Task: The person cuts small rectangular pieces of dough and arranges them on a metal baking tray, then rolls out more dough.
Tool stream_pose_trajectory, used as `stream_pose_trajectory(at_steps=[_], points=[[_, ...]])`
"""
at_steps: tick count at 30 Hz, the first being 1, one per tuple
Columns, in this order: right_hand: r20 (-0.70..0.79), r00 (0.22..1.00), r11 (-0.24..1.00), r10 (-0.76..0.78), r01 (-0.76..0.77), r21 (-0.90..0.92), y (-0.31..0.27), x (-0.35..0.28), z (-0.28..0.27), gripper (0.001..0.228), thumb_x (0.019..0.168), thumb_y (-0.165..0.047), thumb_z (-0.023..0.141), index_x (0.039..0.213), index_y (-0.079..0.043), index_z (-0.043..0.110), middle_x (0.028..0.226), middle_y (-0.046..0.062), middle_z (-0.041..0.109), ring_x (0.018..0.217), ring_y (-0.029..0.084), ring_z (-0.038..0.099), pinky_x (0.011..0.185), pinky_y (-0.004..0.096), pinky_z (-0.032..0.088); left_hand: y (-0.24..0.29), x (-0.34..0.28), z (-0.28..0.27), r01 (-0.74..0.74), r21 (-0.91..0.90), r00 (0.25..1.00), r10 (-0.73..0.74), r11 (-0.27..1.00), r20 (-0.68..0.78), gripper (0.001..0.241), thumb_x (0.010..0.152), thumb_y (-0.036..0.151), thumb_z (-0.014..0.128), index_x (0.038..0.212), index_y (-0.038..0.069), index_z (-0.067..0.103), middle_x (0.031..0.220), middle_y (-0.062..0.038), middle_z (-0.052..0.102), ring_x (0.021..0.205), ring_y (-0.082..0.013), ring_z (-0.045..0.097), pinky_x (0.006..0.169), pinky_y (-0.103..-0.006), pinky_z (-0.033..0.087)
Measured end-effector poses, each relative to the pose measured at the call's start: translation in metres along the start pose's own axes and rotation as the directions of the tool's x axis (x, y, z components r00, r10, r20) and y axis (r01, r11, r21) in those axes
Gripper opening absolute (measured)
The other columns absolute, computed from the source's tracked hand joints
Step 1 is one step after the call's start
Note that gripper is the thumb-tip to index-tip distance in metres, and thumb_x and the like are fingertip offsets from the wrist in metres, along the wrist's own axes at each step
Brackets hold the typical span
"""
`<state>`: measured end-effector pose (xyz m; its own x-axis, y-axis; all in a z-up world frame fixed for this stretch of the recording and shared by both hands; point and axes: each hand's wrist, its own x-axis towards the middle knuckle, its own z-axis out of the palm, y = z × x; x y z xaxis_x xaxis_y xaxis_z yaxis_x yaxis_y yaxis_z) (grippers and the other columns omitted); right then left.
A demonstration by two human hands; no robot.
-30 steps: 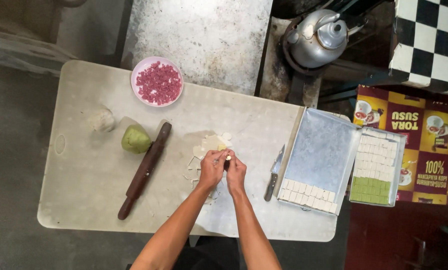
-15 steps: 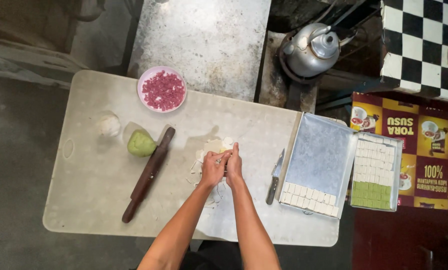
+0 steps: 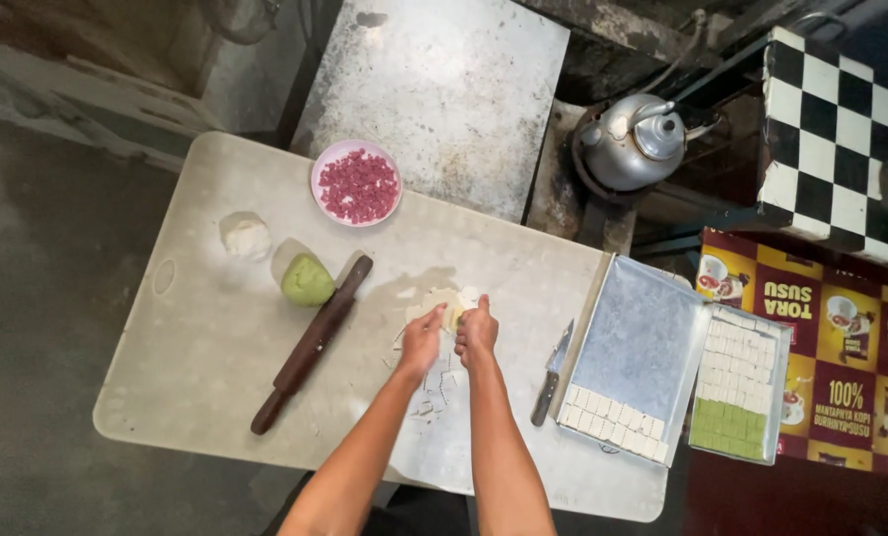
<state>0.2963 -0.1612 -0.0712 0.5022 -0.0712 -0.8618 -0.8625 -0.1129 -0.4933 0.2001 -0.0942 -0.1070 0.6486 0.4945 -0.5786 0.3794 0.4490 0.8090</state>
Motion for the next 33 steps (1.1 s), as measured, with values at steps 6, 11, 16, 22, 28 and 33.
stream_pose_trajectory(at_steps=[6,11,16,22,28,33], points=[[-0.13,0.99,0.998,-0.051,0.046,-0.044,-0.002,-0.006,0.009,0.052,0.105,-0.047,0.042,0.069,-0.01,0.044,0.052,0.001,0.036,0.036,0.013,0.026,0.036,0.032,0.018,-0.024,-0.033,-0.084,-0.082,0.172,0.996,0.088,0.982,-0.029,0.032,0.098,0.03,0.063,0.115,0.008,0.079,0.116,-0.015,0.075,0.109,-0.0241,0.068,0.097,-0.0328,0.049],[-0.136,0.987,0.992,-0.089,0.076,-0.097,0.0,-0.013,0.01,0.048,0.105,-0.042,0.043,0.07,-0.009,0.044,0.052,0.001,0.037,0.037,0.013,0.028,0.036,0.032,0.019,-0.022,-0.063,-0.118,-0.03,0.198,0.999,0.038,0.98,-0.038,0.033,0.098,0.032,0.061,0.113,0.01,0.08,0.114,-0.014,0.075,0.109,-0.0233,0.068,0.097,-0.0329,0.049],[-0.125,0.984,0.989,-0.124,0.112,-0.097,0.023,-0.013,-0.006,0.05,0.106,-0.044,0.041,0.07,-0.009,0.043,0.052,0.0,0.036,0.037,0.013,0.028,0.036,0.032,0.019,-0.026,-0.082,-0.127,0.01,0.192,1.0,-0.01,0.981,-0.002,0.035,0.098,0.034,0.061,0.113,0.009,0.081,0.115,-0.013,0.073,0.107,-0.023,0.067,0.095,-0.0342,0.049],[0.327,0.931,0.972,-0.164,0.097,0.212,0.059,-0.044,-0.067,0.045,0.107,-0.052,0.042,0.08,-0.016,0.044,0.059,-0.002,0.031,0.046,0.011,0.025,0.042,0.028,0.021,-0.006,-0.106,-0.13,-0.001,0.17,0.994,-0.018,0.985,0.112,0.037,0.095,0.035,0.064,0.117,0.009,0.079,0.099,-0.01,0.078,0.087,-0.0219,0.065,0.082,-0.0339,0.054],[0.299,0.933,0.941,-0.2,0.098,0.324,0.061,-0.135,-0.108,0.067,0.099,-0.074,0.025,0.074,-0.013,0.039,0.055,-0.003,0.022,0.042,0.01,0.018,0.036,0.028,0.015,0.003,-0.115,-0.112,-0.123,0.242,0.977,0.074,0.963,0.201,0.044,0.091,0.037,0.07,0.12,0.005,0.076,0.099,-0.01,0.077,0.094,-0.0183,0.068,0.084,-0.0316,0.054],[0.293,0.945,0.946,-0.146,0.047,0.319,0.069,-0.187,-0.12,0.075,0.091,-0.084,0.021,0.066,-0.015,0.032,0.051,-0.004,0.015,0.038,0.009,0.008,0.031,0.026,0.007,0.041,-0.125,-0.088,-0.35,0.187,0.893,0.267,0.918,0.362,0.064,0.085,0.033,0.08,0.137,0.002,0.058,0.128,-0.009,0.068,0.112,-0.0197,0.066,0.092,-0.0367,0.052]])
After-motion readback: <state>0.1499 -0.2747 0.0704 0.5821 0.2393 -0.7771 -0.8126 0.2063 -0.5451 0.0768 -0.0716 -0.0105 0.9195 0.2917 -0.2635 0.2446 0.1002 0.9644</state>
